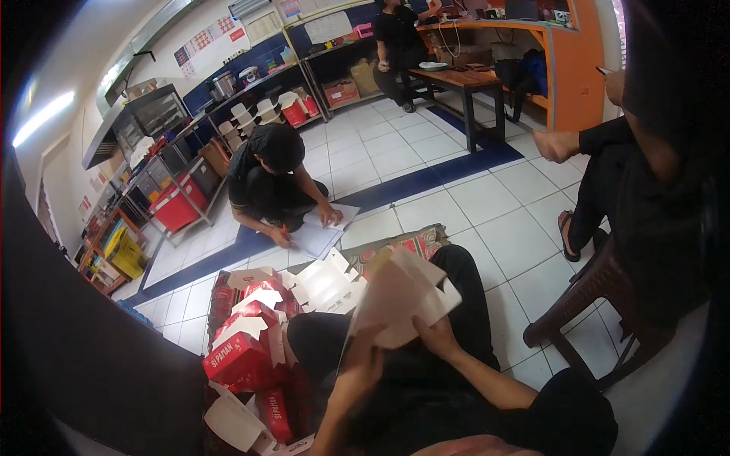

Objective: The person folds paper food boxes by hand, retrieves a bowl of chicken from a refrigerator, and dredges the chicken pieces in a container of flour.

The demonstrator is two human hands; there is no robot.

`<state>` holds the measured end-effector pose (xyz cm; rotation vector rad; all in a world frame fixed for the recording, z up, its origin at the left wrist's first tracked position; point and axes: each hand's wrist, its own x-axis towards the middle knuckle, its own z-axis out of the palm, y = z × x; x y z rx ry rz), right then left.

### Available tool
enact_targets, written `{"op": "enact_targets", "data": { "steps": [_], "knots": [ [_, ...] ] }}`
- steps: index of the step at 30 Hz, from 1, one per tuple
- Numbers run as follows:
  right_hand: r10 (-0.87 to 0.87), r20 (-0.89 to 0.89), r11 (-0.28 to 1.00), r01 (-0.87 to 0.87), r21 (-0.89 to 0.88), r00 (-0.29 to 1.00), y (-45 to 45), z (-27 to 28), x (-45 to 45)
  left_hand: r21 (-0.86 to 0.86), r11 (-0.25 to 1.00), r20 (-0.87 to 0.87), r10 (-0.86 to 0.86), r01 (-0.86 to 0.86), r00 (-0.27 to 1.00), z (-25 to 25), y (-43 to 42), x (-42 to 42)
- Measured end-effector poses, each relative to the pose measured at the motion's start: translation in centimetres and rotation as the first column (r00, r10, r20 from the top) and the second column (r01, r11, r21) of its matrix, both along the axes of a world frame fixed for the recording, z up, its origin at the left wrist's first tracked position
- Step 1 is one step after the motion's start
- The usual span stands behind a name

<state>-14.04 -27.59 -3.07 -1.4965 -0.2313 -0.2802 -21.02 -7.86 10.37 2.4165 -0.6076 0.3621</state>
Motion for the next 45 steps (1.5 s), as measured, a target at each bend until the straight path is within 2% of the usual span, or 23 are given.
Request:
{"op": "enact_targets", "data": {
  "steps": [1, 2, 3, 4, 6, 7, 8, 10, 11, 13, 17, 20, 22, 24, 26, 27, 29, 31, 34, 36, 40, 42, 45],
  "knots": [
    [0.000, 0.089, 0.998, 0.005, -0.066, 0.996, -0.2, 0.7, -0.5, -0.002, 1.000, -0.007, -0.002, 0.002, 1.000, -0.3, -0.2, -0.1],
    [0.000, 0.085, 0.998, 0.006, -0.068, 0.996, -0.2, 1.2, -0.5, -0.333, 0.941, -0.129, -0.105, 0.057, 0.986, -0.8, -0.5, -0.2],
    [0.046, 0.306, 0.976, 0.023, -0.218, 0.951, -0.2, 1.7, -0.4, -0.630, 0.775, -0.204, -0.238, 0.059, 0.950, -1.3, -0.8, -0.2],
    [0.123, 0.505, 0.932, 0.075, -0.354, 0.854, 0.1, 3.0, -0.5, -0.630, 0.774, -0.200, -0.237, 0.060, 0.951, -1.7, -1.0, -0.2],
    [0.148, 0.527, 0.913, 0.089, -0.399, 0.837, 0.7, 4.9, -2.4, -0.799, 0.592, -0.316, -0.257, -0.110, 0.913, -3.2, -1.2, -0.5],
    [0.169, 0.502, 0.908, 0.064, -0.414, 0.848, 1.1, 5.0, -3.3, -0.785, 0.562, -0.393, -0.129, -0.259, 0.911, -4.1, -1.4, -0.1],
    [0.189, 0.475, 0.903, 0.038, -0.428, 0.859, 1.5, 4.8, -3.8, -0.785, 0.563, -0.391, -0.128, -0.258, 0.911, -4.7, -1.3, 0.0],
    [0.183, 0.464, 0.896, 0.047, -0.441, 0.867, 1.6, 4.7, -3.7, -0.900, 0.109, -0.436, -0.249, -0.422, 0.865, -4.5, -1.2, 0.1],
    [0.165, 0.486, 0.910, 0.058, -0.411, 0.858, 1.4, 4.7, -3.9, -0.899, 0.113, -0.439, -0.248, -0.424, 0.864, -4.7, -1.0, 0.3],
    [0.151, 0.505, 0.922, 0.064, -0.383, 0.850, 1.3, 5.1, -4.3, -0.942, 0.265, -0.249, -0.135, -0.207, 0.959, -5.3, -0.8, 1.0],
    [0.070, 0.610, 0.950, 0.135, -0.283, 0.789, 1.3, 5.4, -4.5, -0.925, 0.313, -0.231, -0.010, -0.217, 0.973, -5.0, -1.2, 0.3],
    [0.053, 0.611, 0.956, 0.137, -0.260, 0.790, 1.4, 6.5, -4.5, -0.868, 0.462, -0.211, -0.009, -0.183, 0.977, -3.4, -1.9, -1.2],
    [0.040, 0.623, 0.957, 0.150, -0.249, 0.781, 1.5, 6.5, -4.7, -0.777, 0.579, -0.222, 0.115, -0.247, 0.968, -2.3, -2.5, -1.8],
    [0.042, 0.403, 0.999, -0.027, -0.044, 0.914, 1.7, 5.8, -5.1, -0.733, 0.639, -0.167, 0.162, -0.233, 0.973, -2.7, -2.0, -1.6],
    [0.025, 0.256, 0.999, -0.032, 0.023, 0.966, 1.9, 6.0, -5.4, -0.683, 0.694, -0.113, 0.208, -0.228, 0.972, -3.8, -1.2, -1.5],
    [0.014, 0.103, 0.996, -0.023, 0.090, 0.995, 2.1, 6.2, -5.5, -0.696, 0.645, -0.251, 0.195, -0.317, 0.948, -4.1, -0.8, -1.4],
    [-0.030, 0.185, 0.999, 0.024, 0.040, 0.982, 2.4, 6.5, -5.2, -0.695, 0.595, -0.382, 0.170, -0.403, 0.909, -4.8, -0.6, -1.2],
    [-0.071, 0.266, 0.997, 0.076, -0.006, 0.961, 2.2, 7.2, -5.2, -0.739, 0.616, -0.138, 0.260, -0.274, 0.956, -4.2, -1.3, -0.7],
    [-0.082, 0.276, 0.994, 0.099, -0.050, 0.958, 1.7, 8.2, -5.7, -0.786, 0.578, -0.102, 0.229, -0.219, 0.968, -2.5, -2.4, -0.9],
    [-0.122, 0.492, 0.978, 0.190, -0.090, 0.862, 1.5, 8.5, -5.5, -0.775, 0.579, -0.130, 0.245, -0.252, 0.961, -2.3, -3.0, -1.4],
    [-0.101, 0.490, 0.993, 0.115, 0.001, 0.866, 1.5, 8.7, -5.8, -0.766, 0.579, -0.149, 0.262, -0.279, 0.954, -1.8, -3.0, -1.2],
    [-0.043, 0.633, 0.950, 0.228, -0.215, 0.773, 0.9, 9.3, -5.6, -0.729, 0.624, -0.145, 0.262, -0.282, 0.954, -2.3, -2.5, -1.2],
    [0.060, 0.585, 0.945, 0.143, -0.294, 0.809, 0.9, 9.1, -5.4, -0.633, 0.729, -0.131, 0.229, -0.259, 0.965, -3.0, -1.9, -1.4]
  ]
}}
